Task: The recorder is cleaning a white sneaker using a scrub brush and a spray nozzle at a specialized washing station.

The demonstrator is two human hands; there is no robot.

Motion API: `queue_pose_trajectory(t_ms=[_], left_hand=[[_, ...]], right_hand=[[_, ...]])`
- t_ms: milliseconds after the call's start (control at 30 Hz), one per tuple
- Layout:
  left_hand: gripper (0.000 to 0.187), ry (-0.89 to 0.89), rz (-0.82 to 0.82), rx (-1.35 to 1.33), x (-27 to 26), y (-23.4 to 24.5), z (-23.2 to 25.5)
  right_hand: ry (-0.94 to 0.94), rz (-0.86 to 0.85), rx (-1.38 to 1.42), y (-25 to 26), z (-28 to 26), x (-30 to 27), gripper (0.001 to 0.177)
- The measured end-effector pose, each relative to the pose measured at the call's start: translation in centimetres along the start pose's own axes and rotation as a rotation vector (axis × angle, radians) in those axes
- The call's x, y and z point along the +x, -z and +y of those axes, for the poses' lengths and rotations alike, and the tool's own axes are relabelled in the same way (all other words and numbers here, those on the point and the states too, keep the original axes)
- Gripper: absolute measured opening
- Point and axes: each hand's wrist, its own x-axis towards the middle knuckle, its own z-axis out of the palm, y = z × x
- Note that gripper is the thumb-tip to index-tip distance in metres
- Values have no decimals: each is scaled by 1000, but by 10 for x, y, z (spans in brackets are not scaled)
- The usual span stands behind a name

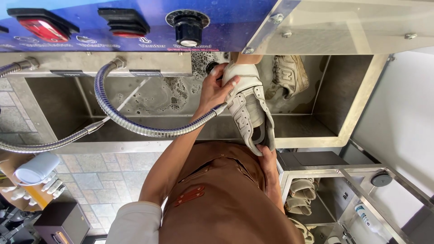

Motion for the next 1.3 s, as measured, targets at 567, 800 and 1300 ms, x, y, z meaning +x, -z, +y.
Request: queue_pose_trajectory(t_ms=[567,800,1300], left_hand=[[51,-68,-90,-104,-2,4,-18],[54,-18,-111,-100,-1,1,-12],[53,87,-22,-170,-4,11,-5]], right_hand=[[266,-90,-318,-53,-43,-24,97],[304,-59,-404,-53,-46,-25,98],[339,-122,-193,-51,-42,-16,96]])
